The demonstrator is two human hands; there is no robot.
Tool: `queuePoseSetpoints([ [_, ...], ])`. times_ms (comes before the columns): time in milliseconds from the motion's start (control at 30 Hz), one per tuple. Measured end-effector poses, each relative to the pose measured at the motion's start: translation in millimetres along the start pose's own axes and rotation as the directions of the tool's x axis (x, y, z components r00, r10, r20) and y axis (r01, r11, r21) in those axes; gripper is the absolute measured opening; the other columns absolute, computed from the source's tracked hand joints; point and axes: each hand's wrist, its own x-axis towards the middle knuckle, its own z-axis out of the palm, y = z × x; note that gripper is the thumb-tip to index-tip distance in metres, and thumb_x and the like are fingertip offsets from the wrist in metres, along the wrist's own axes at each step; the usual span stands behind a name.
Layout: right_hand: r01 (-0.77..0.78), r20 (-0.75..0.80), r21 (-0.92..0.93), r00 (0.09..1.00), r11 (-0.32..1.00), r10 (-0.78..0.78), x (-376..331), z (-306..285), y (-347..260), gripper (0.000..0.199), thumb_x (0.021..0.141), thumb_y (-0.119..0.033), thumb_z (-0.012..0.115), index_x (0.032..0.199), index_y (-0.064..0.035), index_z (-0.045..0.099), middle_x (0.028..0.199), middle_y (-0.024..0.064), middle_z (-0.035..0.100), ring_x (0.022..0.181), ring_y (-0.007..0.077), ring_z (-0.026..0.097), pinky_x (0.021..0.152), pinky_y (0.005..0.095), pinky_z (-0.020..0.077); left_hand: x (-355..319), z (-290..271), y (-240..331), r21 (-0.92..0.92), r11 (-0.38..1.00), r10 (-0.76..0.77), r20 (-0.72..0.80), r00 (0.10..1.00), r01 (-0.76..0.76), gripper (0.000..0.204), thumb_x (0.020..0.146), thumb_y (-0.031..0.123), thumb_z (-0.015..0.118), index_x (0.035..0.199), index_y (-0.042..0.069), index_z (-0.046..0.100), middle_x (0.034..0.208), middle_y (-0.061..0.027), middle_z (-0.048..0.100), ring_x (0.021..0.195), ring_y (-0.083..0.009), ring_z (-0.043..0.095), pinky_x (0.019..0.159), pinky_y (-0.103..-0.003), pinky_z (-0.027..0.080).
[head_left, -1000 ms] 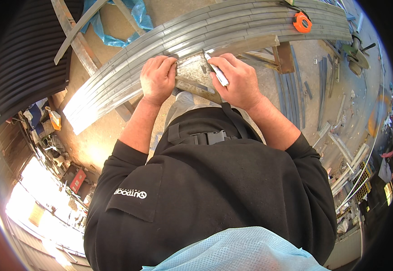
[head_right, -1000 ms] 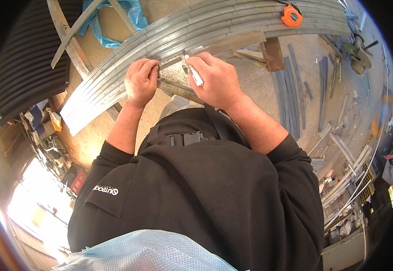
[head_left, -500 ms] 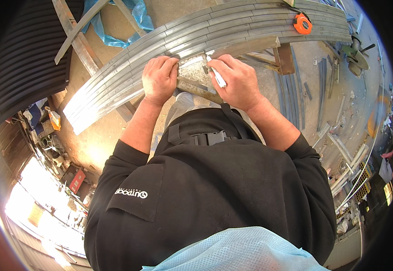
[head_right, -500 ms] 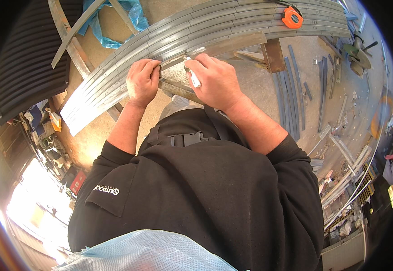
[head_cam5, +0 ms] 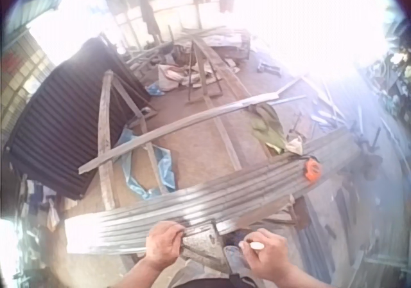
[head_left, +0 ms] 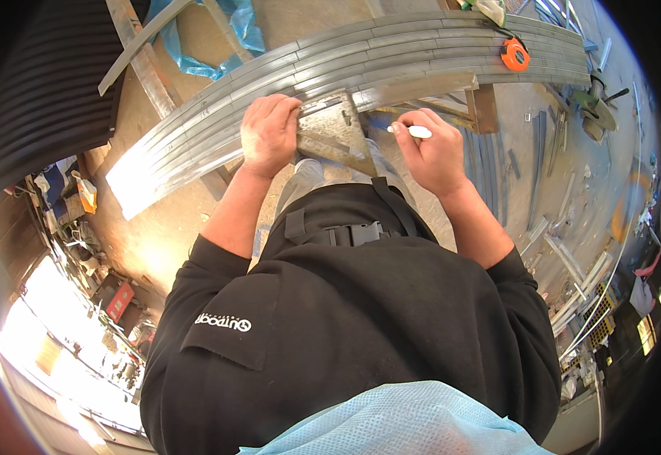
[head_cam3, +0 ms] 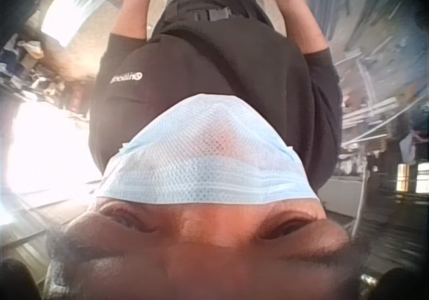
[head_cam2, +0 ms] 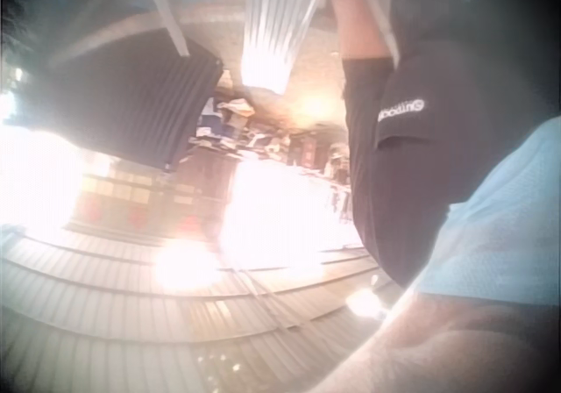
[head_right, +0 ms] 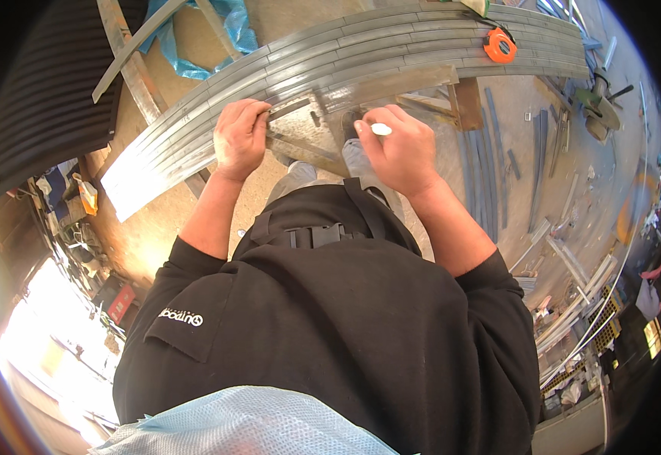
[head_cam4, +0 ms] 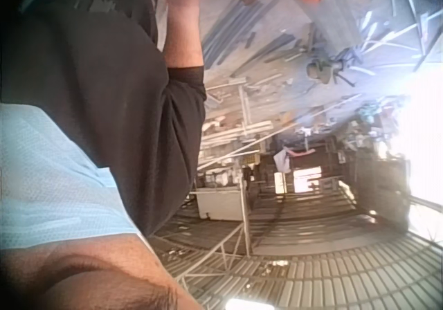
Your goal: The person measures and marks multiple metal bars on a workbench using a tape measure, a speed square, and a marker. They repeatedly position the tools, mark measurement points, and reposition the bars to continue marking along their length.
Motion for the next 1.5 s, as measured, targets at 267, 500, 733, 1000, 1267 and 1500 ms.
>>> queuePoseSetpoints([
  [267,0.004,0.006,0.058,1.0,0.998,-0.005,0,8,-7,0.014,0.103,-0.021,0.079,0.1,-0.0079,0.078,0.094,0.0094,0.077,0.079,0.0346,0.073,0.071,0.042,0.057,-42,-65,-46,0.081,0.994,-0.071,-0.02,0.997,0.072,0.012,0.095,0.005,0.078,0.105,0.009,0.08,0.107,-0.0076,0.079,0.103,-0.0329,0.073,0.094,-0.045,0.056],
  [500,0.025,0.061,0.053,0.998,0.998,-0.029,4,20,-22,0.013,0.103,-0.02,0.079,0.099,-0.0078,0.078,0.091,0.0093,0.076,0.074,0.0326,0.071,0.067,0.0412,0.0557,-61,-67,-57,0.082,0.992,-0.099,-0.022,0.995,0.101,0.011,0.095,0.005,0.078,0.104,0.01,0.08,0.107,-0.0065,0.079,0.103,-0.0324,0.072,0.094,-0.045,0.054],
  [733,0.075,0.068,0.063,0.995,0.995,-0.08,4,26,-29,0.012,0.106,-0.015,0.076,0.101,-0.0034,0.075,0.09,0.0092,0.073,0.07,0.0247,0.064,0.068,0.036,0.052,-59,-59,-58,0.071,0.994,-0.086,0.005,0.996,0.086,0.01,0.095,0.006,0.078,0.104,0.01,0.08,0.106,-0.0068,0.079,0.103,-0.0324,0.072,0.095,-0.045,0.056],
  [1000,0.077,0.066,0.055,0.995,0.996,-0.08,1,30,-31,0.012,0.106,-0.014,0.076,0.102,-0.0027,0.076,0.092,0.0107,0.074,0.073,0.0277,0.066,0.07,0.0367,0.0536,-55,-57,-60,0.05,0.997,-0.064,0.026,0.998,0.063,0.01,0.095,0.006,0.078,0.104,0.009,0.08,0.107,-0.0071,0.079,0.103,-0.033,0.073,0.094,-0.045,0.057],
  [1267,0.034,0.07,0.053,0.997,0.998,-0.037,4,32,-32,0.011,0.101,-0.019,0.082,0.101,-0.0085,0.079,0.094,0.0089,0.078,0.074,0.0323,0.073,0.068,0.0403,0.0574,-52,-54,-62,0.041,0.997,-0.066,0.041,0.997,0.064,0.009,0.095,0.006,0.078,0.104,0.008,0.079,0.106,-0.0077,0.079,0.102,-0.0332,0.072,0.093,-0.045,0.057],
  [1500,0.017,0.085,0.133,0.996,0.991,-0.028,8,39,-41,0.008,0.099,-0.013,0.083,0.101,-0.0076,0.078,0.094,0.0072,0.078,0.073,0.0311,0.073,0.067,0.0388,0.0572,-53,-53,-61,0.042,0.997,-0.072,0.041,0.997,0.07,0.009,0.095,0.006,0.078,0.104,0.008,0.079,0.106,-0.0075,0.078,0.102,-0.0328,0.071,0.093,-0.045,0.057],
])
